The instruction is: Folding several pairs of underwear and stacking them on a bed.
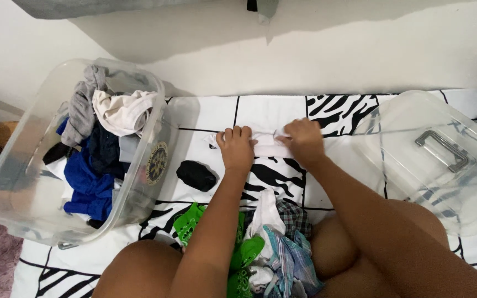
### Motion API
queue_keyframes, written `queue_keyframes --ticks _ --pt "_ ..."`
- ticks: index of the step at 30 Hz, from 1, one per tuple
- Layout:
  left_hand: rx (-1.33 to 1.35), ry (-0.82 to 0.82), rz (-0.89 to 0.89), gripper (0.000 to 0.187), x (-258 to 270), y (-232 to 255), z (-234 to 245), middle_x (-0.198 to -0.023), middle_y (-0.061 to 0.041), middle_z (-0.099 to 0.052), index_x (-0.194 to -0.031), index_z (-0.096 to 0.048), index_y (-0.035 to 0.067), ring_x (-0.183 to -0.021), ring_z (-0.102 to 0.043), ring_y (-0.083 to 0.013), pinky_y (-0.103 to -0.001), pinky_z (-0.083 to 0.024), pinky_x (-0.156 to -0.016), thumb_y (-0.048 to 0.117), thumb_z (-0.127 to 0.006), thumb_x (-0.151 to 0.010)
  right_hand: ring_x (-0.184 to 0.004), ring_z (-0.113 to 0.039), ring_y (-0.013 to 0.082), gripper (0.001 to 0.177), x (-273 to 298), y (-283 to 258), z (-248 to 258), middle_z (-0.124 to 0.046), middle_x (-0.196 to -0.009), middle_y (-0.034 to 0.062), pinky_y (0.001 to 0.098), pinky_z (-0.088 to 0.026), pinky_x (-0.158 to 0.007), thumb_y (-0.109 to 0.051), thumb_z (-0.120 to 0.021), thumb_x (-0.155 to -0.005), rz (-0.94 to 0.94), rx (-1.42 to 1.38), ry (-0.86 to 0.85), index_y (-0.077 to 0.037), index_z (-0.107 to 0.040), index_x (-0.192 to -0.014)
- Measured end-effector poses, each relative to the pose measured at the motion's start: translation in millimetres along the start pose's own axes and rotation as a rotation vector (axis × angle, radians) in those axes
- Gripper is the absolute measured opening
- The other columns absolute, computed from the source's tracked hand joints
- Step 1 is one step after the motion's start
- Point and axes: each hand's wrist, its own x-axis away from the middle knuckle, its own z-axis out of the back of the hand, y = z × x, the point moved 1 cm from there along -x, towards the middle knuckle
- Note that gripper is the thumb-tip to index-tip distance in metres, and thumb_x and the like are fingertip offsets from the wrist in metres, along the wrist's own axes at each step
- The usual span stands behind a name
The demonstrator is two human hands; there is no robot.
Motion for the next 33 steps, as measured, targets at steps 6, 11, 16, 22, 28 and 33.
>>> queue_keyframes --ticks 6,11,16,22,28,33 --pt "0.092 -0.13 0.132 0.031 -18.2 2.2 32.4 -0.096 -0.006 -0.065 -0.089 -0.067 0.012 -0.102 -0.057 -0.0286 -0.051 -0.033 -0.102 0.036 -0.083 -0.077 -0.083 -0.066 0.0246 0.016 17.1 -26.9 -9.8 -0.071 -0.088 0.0094 0.0385 -0.055 -0.078 -0.017 -0.08 -0.083 0.404 -0.328 0.181 -0.005 -0.076 -0.093" --pt "0.132 0.02 -0.202 0.031 4.4 -14.4 38.7 -0.104 -0.005 -0.068 -0.097 -0.071 0.012 -0.108 -0.06 -0.0252 -0.056 -0.029 -0.11 0.037 -0.082 -0.083 -0.087 -0.065 0.0259 0.02 19.6 -25.2 -25.0 -0.07 -0.093 0.0096 0.0375 -0.054 -0.079 -0.013 -0.079 -0.082 0.327 -0.379 0.199 -0.003 -0.077 -0.1" --pt "0.011 -0.075 -0.221 0.017 23.6 -39.1 12.9 -0.113 0.002 -0.071 -0.107 -0.076 0.017 -0.119 -0.059 -0.0212 -0.055 -0.026 -0.121 0.023 -0.068 -0.093 -0.088 -0.065 0.0328 0.013 10.5 -35.5 -16.6 -0.071 -0.091 0.0102 0.0463 -0.05 -0.077 -0.015 -0.067 -0.09 0.203 -0.319 0.169 -0.005 -0.076 -0.094" --pt "-0.072 -0.188 -0.252 0.026 12.9 -16.5 28.4 -0.111 -0.012 -0.069 -0.094 -0.08 0.013 -0.125 -0.05 -0.0304 -0.061 -0.012 -0.118 0.031 -0.061 -0.097 -0.087 -0.067 0.0374 0.024 13.0 -17.7 -34.9 -0.073 -0.091 0.0155 0.0486 -0.053 -0.08 -0.028 -0.061 -0.099 0.014 -0.415 -0.235 -0.009 -0.075 -0.093" --pt "-0.525 -0.598 -0.162 0.035 4.8 22.7 20.4 -0.111 -0.016 -0.069 -0.108 -0.076 0.004 -0.122 -0.053 -0.0339 -0.06 -0.008 -0.124 0.027 -0.051 -0.099 -0.084 -0.069 0.0352 0.026 19.3 -36.1 -12.4 -0.072 -0.093 0.012 0.0476 -0.054 -0.074 -0.034 -0.07 -0.092 -0.13 -0.409 -0.196 -0.009 -0.073 -0.094" --pt "-0.493 -0.257 -0.179 0.03 15.5 13.2 0.0 -0.108 -0.016 -0.065 -0.108 -0.067 0.003 -0.117 -0.053 -0.0337 -0.057 -0.015 -0.122 0.024 -0.052 -0.093 -0.09 -0.067 0.0301 0.021 22.3 -32.5 -0.2 -0.071 -0.093 0.0086 0.0451 -0.052 -0.077 -0.026 -0.078 -0.083 0.094 -0.228 0.023 -0.007 -0.074 -0.091"
